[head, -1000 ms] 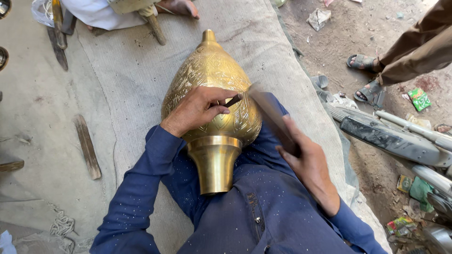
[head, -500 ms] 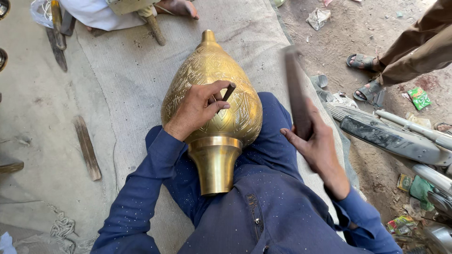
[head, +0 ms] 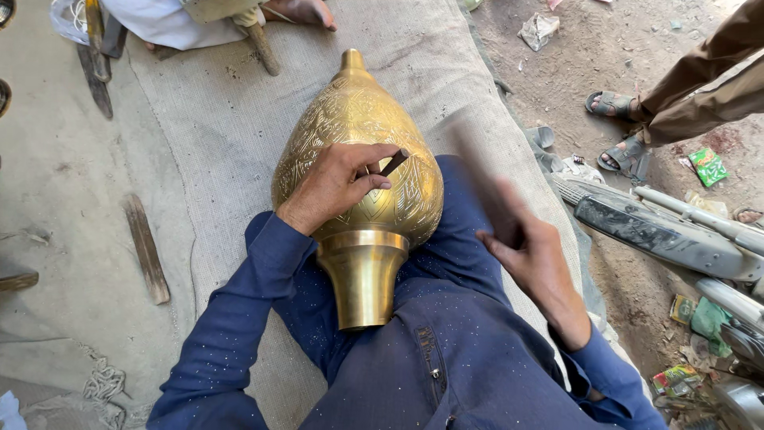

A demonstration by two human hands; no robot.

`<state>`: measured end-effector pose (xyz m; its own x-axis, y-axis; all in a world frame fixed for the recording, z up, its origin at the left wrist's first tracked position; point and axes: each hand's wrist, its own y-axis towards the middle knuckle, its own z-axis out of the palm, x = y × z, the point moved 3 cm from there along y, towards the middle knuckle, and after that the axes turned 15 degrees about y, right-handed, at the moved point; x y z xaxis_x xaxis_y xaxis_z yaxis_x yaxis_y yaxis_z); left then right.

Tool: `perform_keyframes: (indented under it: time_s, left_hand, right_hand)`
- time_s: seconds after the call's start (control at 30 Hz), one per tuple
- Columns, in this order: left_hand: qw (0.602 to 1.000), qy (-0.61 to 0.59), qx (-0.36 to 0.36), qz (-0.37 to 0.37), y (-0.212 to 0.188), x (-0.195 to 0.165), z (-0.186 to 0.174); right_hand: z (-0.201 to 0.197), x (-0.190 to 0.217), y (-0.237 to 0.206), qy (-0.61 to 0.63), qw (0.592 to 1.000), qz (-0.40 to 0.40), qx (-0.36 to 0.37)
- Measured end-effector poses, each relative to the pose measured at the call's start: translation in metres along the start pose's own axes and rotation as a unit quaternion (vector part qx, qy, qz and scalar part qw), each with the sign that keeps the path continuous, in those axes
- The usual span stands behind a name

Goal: The person sits cross-legged on a sack and uses a chisel and hammer to engrave a decorative pattern into a large brass vessel. They repeatedly strike the chisel to create fine lines on the curved surface of the object.

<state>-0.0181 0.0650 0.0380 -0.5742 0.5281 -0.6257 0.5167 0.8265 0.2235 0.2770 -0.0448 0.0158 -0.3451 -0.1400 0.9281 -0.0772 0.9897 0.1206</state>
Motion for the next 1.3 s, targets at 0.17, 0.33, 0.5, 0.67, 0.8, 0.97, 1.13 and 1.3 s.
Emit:
perform_keyframes:
  time_s: [0.17, 0.33, 0.5, 0.67, 0.8, 0.97, 1.13, 1.3]
  left_hand:
    - [1.000, 0.007, 0.017, -0.020, 0.000, -0.001, -0.001]
    - [0.998, 0.000, 0.043, -0.046, 0.001, 0.000, -0.002]
    - [0.999, 0.003, 0.036, -0.022, -0.001, -0.002, -0.003]
    - [0.999, -0.019, 0.023, 0.021, -0.002, -0.007, -0.006]
    - [0.998, 0.038, 0.056, 0.007, -0.003, -0.006, -0.006]
    - [0.999, -0.039, 0.014, 0.032, -0.007, -0.003, -0.007]
    - [0.997, -0.015, -0.003, -0.073, -0.008, 0.004, 0.001]
    - [0.999, 0.029, -0.032, -0.033, -0.008, 0.001, 0.001]
  right_hand:
    - [-0.002, -0.019, -0.009, 0.102, 0.985, 0.136, -0.010]
    - [0.004, -0.004, -0.013, -0.031, 0.999, 0.030, -0.007]
    - [0.013, 0.009, -0.015, -0.011, 0.999, 0.037, -0.032]
    - [0.010, 0.014, -0.009, 0.017, 0.994, 0.079, -0.068]
    - [0.011, 0.022, -0.013, -0.036, 0.998, -0.035, -0.030]
    - [0.015, 0.012, -0.016, -0.012, 0.998, -0.059, -0.002]
    - [0.018, -0.009, -0.006, -0.109, 0.992, 0.056, 0.039]
    - [0.013, 0.000, 0.005, 0.036, 0.999, 0.008, -0.028]
